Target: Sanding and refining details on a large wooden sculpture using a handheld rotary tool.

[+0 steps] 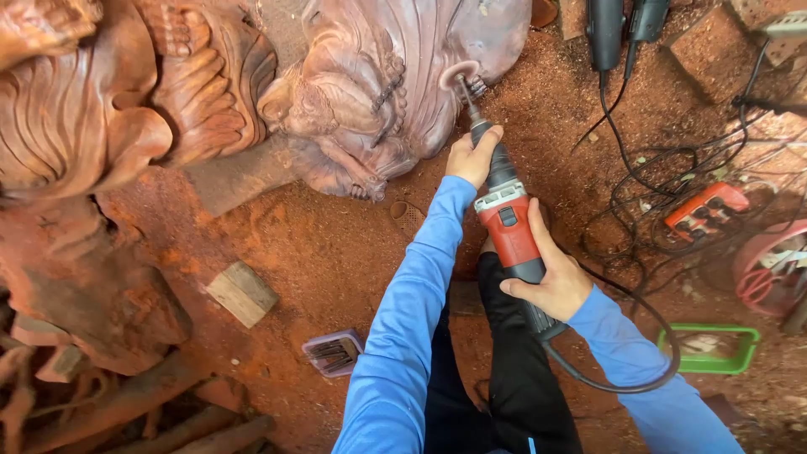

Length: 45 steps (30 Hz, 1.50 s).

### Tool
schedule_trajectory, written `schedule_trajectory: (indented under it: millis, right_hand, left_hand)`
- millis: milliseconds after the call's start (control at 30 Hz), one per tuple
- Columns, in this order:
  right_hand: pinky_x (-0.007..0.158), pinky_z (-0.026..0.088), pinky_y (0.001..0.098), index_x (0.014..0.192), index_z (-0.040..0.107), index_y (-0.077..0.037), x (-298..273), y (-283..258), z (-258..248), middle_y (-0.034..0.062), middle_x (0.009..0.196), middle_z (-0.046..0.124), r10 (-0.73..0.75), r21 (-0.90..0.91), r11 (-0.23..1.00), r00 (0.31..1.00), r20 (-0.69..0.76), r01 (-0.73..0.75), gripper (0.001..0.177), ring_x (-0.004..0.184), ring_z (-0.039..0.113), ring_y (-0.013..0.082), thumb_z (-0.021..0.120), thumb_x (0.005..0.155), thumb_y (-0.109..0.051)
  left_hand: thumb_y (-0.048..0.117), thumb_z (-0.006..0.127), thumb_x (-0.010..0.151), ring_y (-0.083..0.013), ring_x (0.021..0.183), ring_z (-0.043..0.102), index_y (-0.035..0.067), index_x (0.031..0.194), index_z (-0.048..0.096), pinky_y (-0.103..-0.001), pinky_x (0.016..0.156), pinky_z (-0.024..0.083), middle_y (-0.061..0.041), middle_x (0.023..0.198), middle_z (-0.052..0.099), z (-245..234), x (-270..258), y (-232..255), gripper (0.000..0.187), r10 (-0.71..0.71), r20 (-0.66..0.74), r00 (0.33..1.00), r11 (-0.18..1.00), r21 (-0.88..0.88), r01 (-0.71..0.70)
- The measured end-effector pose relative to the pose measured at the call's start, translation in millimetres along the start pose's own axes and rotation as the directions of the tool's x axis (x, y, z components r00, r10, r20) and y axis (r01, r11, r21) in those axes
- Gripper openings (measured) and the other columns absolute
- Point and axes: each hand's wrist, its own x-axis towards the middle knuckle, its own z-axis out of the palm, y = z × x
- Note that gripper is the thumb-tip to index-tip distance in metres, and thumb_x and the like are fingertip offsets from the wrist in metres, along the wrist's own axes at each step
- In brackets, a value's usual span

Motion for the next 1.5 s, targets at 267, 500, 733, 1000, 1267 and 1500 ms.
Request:
schedule_trajectory:
  millis: [267,500,733,1000,1267,1500]
  right_hand:
    - [0.096,0.058,0.0482,0.165,0.001,-0.047,-1.1,2.8,38.8,0.0225,0.125,0.068,-0.012,0.253,0.967,1.0,0.027,0.005,0.133,0.11,0.071,0.0394,0.087,0.065,-0.035]
    - [0.088,0.059,0.0465,0.166,0.0,-0.046,1.9,-2.0,57.9,0.0215,0.119,0.07,-0.031,0.314,0.949,0.997,0.069,0.008,0.128,0.105,0.073,0.0378,0.084,0.071,-0.032]
    - [0.089,0.056,0.0492,0.166,0.002,-0.044,5.1,-17.8,63.8,0.0252,0.122,0.068,-0.051,0.358,0.933,0.999,0.012,0.044,0.128,0.106,0.072,0.0419,0.084,0.069,-0.032]
    - [0.09,0.057,0.0483,0.167,0.003,-0.043,1.8,-28.1,73.3,0.025,0.122,0.068,-0.009,0.363,0.932,1.0,-0.007,0.011,0.128,0.106,0.072,0.0409,0.084,0.068,-0.034]
    - [0.088,0.058,0.0477,0.166,0.002,-0.043,-0.7,-36.8,84.7,0.026,0.122,0.068,0.032,0.436,0.9,0.998,-0.056,-0.004,0.128,0.104,0.073,0.0403,0.083,0.069,-0.033]
    - [0.083,0.059,0.0439,0.167,0.005,-0.039,11.9,-26.5,122.2,0.0248,0.117,0.069,0.038,0.599,0.796,0.98,-0.194,0.088,0.131,0.096,0.075,0.0356,0.085,0.065,-0.033]
  left_hand:
    - [0.066,0.078,0.074,-0.0305,0.126,0.064,0.014,0.135,0.065,-0.041,0.114,0.048,-0.008,0.135,0.066,-44.4,25.8,-17.3,0.081,0.044,0.015,0.999,0.95,0.309,-0.046]
    - [0.054,0.082,0.08,-0.029,0.118,0.065,0.004,0.131,0.061,-0.043,0.105,0.051,-0.019,0.114,0.07,-68.1,32.4,-27.0,0.074,0.132,0.079,0.988,0.947,0.285,-0.149]
    - [0.054,0.079,0.082,-0.0326,0.12,0.064,0.003,0.121,0.072,-0.045,0.109,0.046,-0.017,0.126,0.066,-70.2,32.7,-14.6,0.064,0.192,0.113,0.975,0.93,0.296,-0.218]
    - [0.052,0.08,0.08,-0.0297,0.121,0.064,0.008,0.115,0.075,-0.042,0.11,0.047,-0.012,0.129,0.065,-72.0,33.8,-14.8,0.056,0.184,0.142,0.973,0.93,0.295,-0.219]
    - [0.056,0.081,0.078,-0.0332,0.135,0.056,0.006,0.113,0.08,-0.043,0.119,0.04,-0.006,0.151,0.052,-64.8,44.4,-15.7,0.061,0.177,0.178,0.968,0.911,0.341,-0.23]
    - [0.061,0.083,0.07,-0.0295,0.138,0.054,0.014,0.111,0.08,-0.035,0.122,0.039,0.002,0.158,0.043,-57.1,61.8,-17.2,0.063,0.128,0.202,0.971,0.811,0.542,-0.22]
